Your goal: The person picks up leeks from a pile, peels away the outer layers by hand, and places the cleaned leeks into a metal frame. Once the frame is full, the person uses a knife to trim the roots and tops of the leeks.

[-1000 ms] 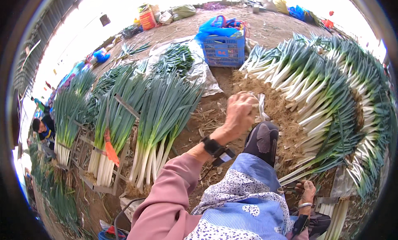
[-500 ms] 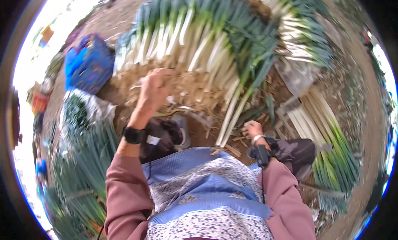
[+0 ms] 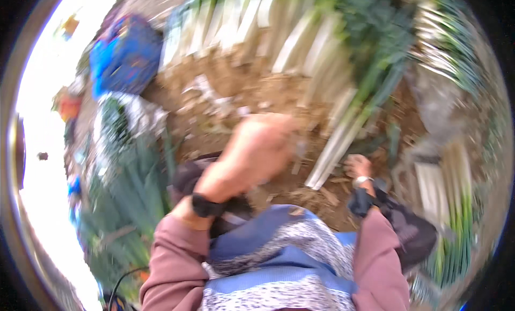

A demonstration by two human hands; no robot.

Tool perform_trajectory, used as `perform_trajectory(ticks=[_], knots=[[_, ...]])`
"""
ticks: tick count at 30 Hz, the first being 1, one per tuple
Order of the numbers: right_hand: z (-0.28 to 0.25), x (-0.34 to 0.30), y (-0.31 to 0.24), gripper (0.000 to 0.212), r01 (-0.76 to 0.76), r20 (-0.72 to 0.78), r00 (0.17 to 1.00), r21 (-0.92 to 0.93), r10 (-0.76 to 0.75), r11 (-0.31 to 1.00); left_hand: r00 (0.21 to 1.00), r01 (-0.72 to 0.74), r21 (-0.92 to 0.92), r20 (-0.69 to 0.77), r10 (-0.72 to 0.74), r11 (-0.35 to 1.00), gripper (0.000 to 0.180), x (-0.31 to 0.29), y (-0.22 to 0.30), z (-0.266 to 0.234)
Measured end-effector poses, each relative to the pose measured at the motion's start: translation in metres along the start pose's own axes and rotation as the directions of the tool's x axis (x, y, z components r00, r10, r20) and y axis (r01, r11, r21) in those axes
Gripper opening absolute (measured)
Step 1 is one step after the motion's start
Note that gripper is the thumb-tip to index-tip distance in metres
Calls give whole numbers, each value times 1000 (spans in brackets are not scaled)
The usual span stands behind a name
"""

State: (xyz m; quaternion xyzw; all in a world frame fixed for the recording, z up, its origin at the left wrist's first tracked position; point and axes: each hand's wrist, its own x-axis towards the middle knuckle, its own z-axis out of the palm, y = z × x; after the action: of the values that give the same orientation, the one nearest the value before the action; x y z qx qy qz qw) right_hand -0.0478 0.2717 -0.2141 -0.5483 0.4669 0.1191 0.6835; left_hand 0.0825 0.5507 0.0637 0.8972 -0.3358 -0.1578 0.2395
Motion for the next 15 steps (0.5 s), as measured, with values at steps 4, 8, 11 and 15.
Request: perform_trajectory(ticks=[4, 8, 11, 15], knots=[[-87, 106, 51, 22, 452, 12, 783, -699, -622, 555, 930, -314, -32, -212, 301, 949, 13, 24, 56, 11], [21, 107, 71, 23, 247, -11, 950, -592, -314, 767, 930, -228, 10, -294, 221, 974, 17, -10, 51, 22], [32, 110, 68, 23, 169, -59, 967, -577, -247, 799, 924, -204, -48, -340, 176, 978, 24, -19, 49, 15], [35, 120, 74, 24, 119, -71, 980, -546, -188, 829, 947, -98, -7, -308, 91, 995, 27, -19, 58, 2]])
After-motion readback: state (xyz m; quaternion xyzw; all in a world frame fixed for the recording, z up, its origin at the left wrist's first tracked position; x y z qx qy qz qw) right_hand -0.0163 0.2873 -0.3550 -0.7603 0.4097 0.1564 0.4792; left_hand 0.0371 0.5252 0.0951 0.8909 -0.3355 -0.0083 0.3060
